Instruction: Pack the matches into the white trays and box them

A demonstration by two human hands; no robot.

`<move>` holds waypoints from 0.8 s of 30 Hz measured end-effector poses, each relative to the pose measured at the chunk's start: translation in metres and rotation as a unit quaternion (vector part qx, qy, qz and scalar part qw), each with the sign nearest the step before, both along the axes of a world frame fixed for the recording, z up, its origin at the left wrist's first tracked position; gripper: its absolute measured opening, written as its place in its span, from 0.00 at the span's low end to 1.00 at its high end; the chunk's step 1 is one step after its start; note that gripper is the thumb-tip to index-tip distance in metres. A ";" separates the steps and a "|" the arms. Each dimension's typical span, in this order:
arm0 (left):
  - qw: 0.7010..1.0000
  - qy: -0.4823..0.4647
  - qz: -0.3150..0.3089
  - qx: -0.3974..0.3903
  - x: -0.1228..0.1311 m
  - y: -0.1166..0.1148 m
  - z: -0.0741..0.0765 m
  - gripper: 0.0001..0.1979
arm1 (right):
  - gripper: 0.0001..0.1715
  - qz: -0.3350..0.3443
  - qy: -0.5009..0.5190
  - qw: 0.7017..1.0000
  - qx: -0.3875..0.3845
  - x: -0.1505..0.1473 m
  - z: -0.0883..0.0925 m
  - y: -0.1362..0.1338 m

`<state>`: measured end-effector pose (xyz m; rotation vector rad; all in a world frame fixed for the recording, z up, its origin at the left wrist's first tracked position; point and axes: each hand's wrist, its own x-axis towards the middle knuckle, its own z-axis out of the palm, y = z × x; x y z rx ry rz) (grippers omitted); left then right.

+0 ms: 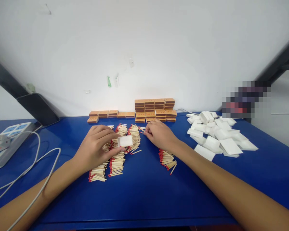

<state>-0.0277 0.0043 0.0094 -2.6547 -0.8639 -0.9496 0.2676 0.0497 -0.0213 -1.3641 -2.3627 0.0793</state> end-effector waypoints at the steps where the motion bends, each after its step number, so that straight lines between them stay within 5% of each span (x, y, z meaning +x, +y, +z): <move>1: 1.000 0.000 0.000 -0.001 0.000 0.000 0.000 0.18 | 0.06 0.002 0.002 1.000 0.002 -0.001 0.000 0.000; 24: 1.000 0.000 -0.007 0.000 0.001 0.001 -0.001 0.19 | 0.10 -0.056 -0.034 0.998 -0.002 -0.004 0.003 -0.001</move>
